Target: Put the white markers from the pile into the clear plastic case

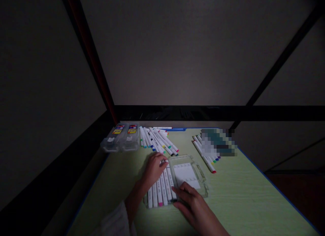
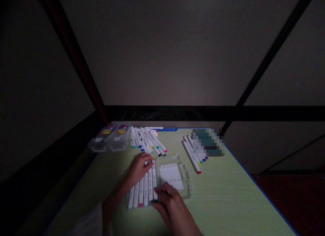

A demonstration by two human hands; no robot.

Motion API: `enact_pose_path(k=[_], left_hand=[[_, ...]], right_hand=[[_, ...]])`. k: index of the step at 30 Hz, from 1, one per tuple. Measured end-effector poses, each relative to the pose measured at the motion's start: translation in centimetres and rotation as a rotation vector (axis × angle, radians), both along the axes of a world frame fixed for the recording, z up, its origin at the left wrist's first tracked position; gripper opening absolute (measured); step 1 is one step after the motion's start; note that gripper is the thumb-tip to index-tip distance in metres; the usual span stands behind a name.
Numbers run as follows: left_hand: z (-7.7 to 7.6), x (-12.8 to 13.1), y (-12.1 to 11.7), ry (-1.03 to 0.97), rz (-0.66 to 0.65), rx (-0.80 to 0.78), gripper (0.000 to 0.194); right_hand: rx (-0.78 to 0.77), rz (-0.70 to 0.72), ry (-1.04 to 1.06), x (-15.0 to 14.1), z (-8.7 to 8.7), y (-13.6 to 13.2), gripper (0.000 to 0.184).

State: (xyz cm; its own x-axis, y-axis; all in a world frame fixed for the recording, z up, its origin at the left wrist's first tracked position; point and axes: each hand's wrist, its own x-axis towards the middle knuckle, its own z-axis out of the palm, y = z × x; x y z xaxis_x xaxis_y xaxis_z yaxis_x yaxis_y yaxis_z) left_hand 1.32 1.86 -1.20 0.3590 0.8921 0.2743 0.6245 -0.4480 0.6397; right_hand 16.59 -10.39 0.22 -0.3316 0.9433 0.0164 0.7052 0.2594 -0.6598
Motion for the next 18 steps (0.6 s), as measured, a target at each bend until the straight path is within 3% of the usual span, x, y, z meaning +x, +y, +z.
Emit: enact_pose_path(k=[5,10,18], left_hand=[[0.1,0.0,-0.1,-0.010,-0.003,-0.001,0.012],[-0.1,-0.1,0.2,-0.020,-0.011,-0.005,0.011],[-0.3,-0.1,0.4,-0.027,-0.011,-0.010,0.009]], right_hand=[[-0.034,0.035,0.072,0.6,1.7,0.7,0.034],[0.039,0.020,0.075,0.9,2.7,3.3,0.030],[0.284,-0.205,-0.111,1.3,1.4,8.4,0.024]])
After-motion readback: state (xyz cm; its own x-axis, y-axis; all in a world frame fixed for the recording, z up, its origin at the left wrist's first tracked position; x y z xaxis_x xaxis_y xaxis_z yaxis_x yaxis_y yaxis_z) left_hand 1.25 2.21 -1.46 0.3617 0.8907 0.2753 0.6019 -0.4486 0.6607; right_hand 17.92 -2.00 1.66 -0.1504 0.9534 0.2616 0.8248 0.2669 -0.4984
